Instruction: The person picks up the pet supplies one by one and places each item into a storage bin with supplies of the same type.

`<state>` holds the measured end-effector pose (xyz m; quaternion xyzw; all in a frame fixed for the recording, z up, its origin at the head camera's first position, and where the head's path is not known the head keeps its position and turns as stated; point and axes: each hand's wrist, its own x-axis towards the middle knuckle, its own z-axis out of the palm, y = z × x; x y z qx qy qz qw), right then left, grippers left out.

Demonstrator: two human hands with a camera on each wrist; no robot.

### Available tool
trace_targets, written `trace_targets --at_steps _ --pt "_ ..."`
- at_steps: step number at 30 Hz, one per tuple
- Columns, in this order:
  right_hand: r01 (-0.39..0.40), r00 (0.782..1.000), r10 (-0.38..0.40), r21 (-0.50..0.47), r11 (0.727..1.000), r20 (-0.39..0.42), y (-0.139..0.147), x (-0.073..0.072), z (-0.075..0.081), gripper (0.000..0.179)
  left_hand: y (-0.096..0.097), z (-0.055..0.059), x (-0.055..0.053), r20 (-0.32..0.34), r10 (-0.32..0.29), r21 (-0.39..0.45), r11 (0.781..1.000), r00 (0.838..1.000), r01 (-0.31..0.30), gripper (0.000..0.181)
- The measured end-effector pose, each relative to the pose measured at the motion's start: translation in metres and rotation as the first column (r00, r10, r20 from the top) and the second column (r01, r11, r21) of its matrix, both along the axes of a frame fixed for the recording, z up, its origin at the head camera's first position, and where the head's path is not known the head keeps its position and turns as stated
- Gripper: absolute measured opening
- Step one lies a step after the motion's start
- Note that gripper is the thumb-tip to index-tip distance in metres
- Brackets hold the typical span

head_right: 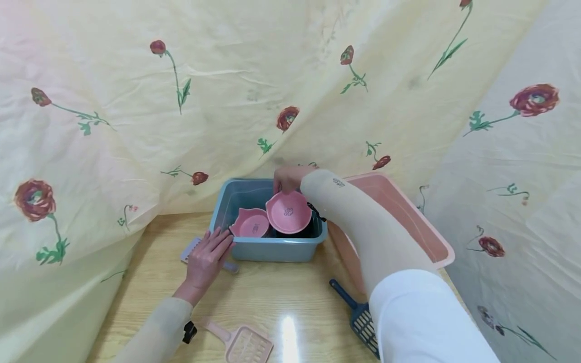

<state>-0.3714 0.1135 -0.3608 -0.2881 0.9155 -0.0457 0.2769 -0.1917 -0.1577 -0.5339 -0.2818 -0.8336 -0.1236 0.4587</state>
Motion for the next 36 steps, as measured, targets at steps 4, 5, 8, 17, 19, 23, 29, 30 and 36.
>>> trace_targets --at_steps 4,5,8,17,19,23,29,30,36 --pt "0.016 1.0 -0.016 -0.013 1.0 0.014 0.0 -0.003 -0.014 0.035 0.0 0.0 0.002 0.012 0.023 -0.026 0.999 1.0 -0.023 0.034" --pt "0.027 1.0 -0.026 -0.015 1.0 0.016 0.0 -0.003 -0.017 0.035 0.0 0.0 0.002 0.014 0.027 -0.033 0.999 1.0 -0.026 0.034" --pt "0.048 0.999 -0.048 -0.011 0.999 0.014 0.001 -0.003 -0.024 0.035 -0.001 0.002 0.002 0.021 0.037 -0.049 0.998 0.999 -0.036 0.031" --pt "0.177 0.984 -0.177 -0.001 0.984 0.01 0.002 0.0 -0.038 0.033 -0.003 0.008 0.0 0.022 0.004 -0.029 1.0 1.0 -0.003 0.034" --pt "0.183 0.982 -0.183 0.007 0.983 0.039 0.004 -0.001 -0.043 0.033 -0.003 0.008 0.0 0.013 -0.004 -0.024 1.0 1.0 0.004 0.037" --pt "0.206 0.976 -0.207 0.034 0.978 0.07 0.006 -0.002 -0.053 0.034 -0.002 0.007 -0.001 0.008 -0.013 -0.015 1.0 1.0 0.013 0.037" --pt "0.228 0.973 -0.228 0.035 0.973 0.017 0.007 -0.003 -0.066 0.037 -0.002 0.005 -0.001 0.022 -0.002 -0.026 1.0 1.0 0.003 0.035" --pt "0.225 0.974 -0.226 0.027 0.974 0.019 0.007 -0.004 -0.067 0.037 -0.003 0.005 -0.001 0.027 0.0 -0.028 1.0 1.0 0.0 0.034" --pt "0.093 0.995 -0.093 0.01 0.996 -0.02 0.01 -0.013 -0.077 0.039 -0.003 0.003 -0.002 0.044 -0.002 -0.022 1.0 0.999 0.003 0.033"
